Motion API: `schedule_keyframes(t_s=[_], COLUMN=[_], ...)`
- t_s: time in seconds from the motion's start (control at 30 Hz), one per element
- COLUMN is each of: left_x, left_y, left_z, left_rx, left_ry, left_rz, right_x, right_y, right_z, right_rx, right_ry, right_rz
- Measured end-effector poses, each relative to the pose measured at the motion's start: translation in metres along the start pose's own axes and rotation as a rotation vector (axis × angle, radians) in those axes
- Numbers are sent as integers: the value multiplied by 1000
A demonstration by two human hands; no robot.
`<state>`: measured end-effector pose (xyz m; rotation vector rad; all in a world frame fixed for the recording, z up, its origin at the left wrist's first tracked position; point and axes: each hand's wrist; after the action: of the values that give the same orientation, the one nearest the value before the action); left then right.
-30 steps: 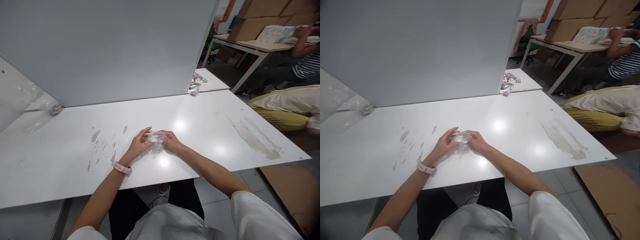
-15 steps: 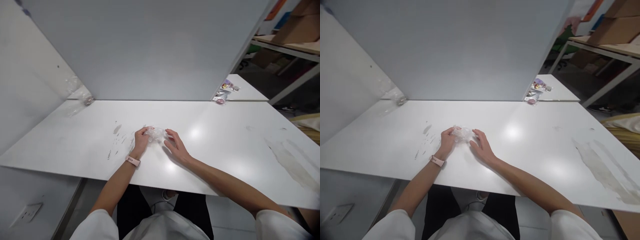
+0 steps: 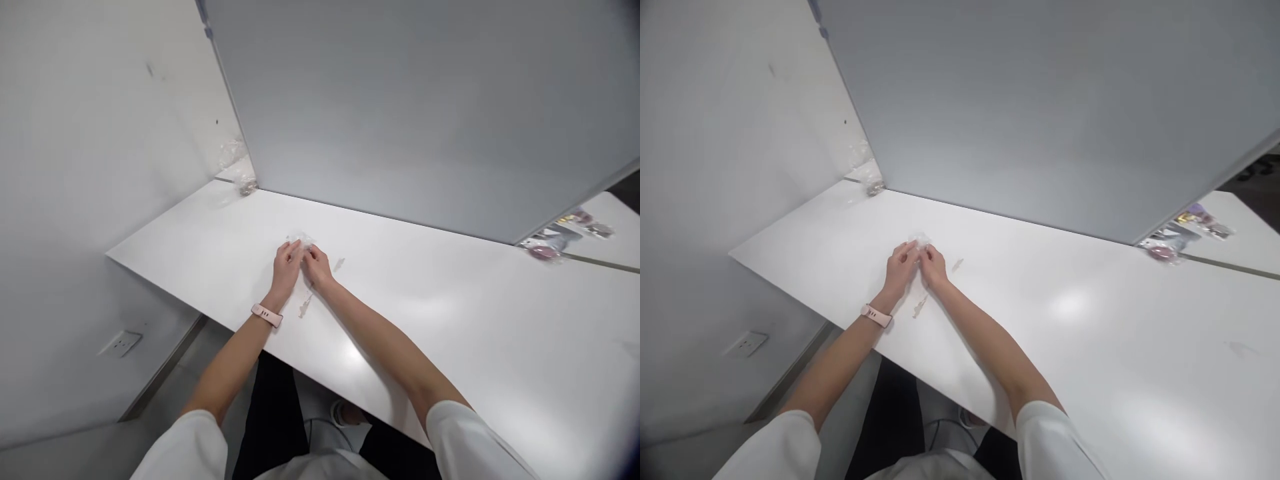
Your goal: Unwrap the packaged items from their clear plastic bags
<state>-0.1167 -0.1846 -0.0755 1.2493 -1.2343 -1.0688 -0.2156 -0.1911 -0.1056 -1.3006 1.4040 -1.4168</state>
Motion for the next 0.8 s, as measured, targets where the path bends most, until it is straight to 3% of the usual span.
schedule_keyframes(t_s=[0.13,0.27,0.47,0.63,0.8], left_x=[29,51,65,77,99], left_y=[-5,-12,-20,-18,-13], left_z=[-47,-74,-70,-69,-86], left_rx=[113,216,336,594,673], left_ry=[87,82,-62,-113,-170], left_rz=[21,48,122,134,65], right_x=[11,12,10,32,54], right_y=[-2,-4,1,7,7], right_z=[38,50,48,57,66], right_rx=[-103,-82,-136,-229,-201], right_ry=[-104,-95,-25,-143,-211], right_rz=[-43,-86,-269,-214,-182])
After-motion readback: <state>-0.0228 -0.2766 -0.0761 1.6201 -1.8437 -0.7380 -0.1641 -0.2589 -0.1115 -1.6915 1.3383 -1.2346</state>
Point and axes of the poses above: each hand's wrist, its own x-axis towards the middle knuckle, its own z-axis out of the palm, y = z × x, and after that the axes turned 4 degrees about -x, right-handed
